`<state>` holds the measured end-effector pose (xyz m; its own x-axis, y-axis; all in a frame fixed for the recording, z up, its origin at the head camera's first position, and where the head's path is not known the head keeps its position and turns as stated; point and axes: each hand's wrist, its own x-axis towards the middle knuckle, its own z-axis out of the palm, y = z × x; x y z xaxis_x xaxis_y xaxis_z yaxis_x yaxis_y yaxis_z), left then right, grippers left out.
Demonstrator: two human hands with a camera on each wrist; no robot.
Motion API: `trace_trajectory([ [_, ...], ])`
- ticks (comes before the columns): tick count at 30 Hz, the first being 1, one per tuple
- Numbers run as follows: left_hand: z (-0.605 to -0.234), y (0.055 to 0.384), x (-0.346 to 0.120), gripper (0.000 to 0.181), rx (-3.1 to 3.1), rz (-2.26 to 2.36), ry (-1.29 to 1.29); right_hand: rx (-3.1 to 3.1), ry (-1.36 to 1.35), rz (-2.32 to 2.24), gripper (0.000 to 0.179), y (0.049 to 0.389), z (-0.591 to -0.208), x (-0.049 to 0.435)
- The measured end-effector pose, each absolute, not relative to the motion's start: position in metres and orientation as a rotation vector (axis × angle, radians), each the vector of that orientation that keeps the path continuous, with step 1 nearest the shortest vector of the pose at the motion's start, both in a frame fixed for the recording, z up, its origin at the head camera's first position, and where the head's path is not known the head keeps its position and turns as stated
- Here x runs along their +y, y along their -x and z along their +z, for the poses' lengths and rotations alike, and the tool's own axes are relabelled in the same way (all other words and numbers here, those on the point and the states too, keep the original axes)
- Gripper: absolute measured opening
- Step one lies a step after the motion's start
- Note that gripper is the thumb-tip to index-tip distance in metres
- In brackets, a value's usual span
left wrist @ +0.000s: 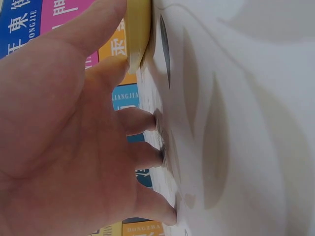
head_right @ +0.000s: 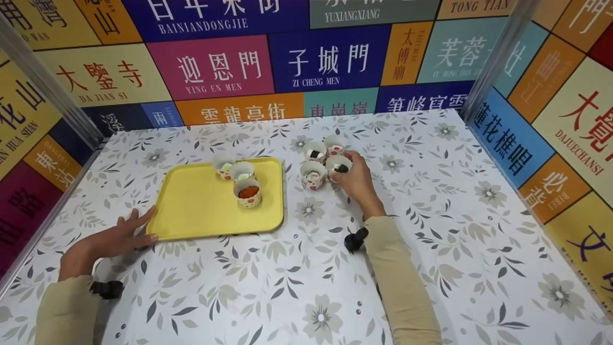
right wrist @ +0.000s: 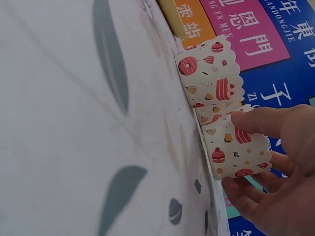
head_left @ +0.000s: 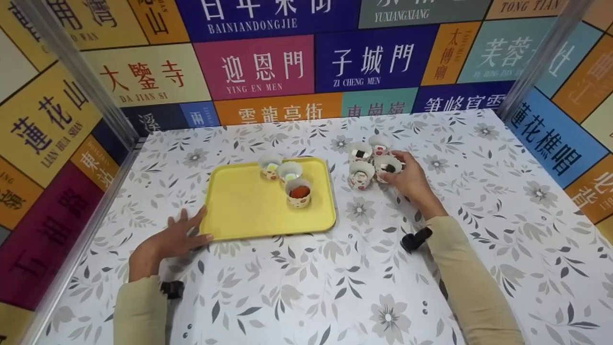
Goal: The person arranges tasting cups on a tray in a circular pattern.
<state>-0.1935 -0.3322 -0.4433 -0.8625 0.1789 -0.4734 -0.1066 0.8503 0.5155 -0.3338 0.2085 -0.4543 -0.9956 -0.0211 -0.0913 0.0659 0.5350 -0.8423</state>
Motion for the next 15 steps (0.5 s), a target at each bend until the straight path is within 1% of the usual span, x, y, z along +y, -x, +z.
trace_trajectory([
  [10,-0.445,0.194,-0.334,0.094,2.504,0.745,-0.044,2.631,-0.152,-1.562,0.079,0.333,-0.445,0.208],
  [15,-0.443,0.193,-0.333,0.093,2.493,0.764,-0.044,2.67,-0.097,-1.549,0.077,0.33,-0.439,0.21],
])
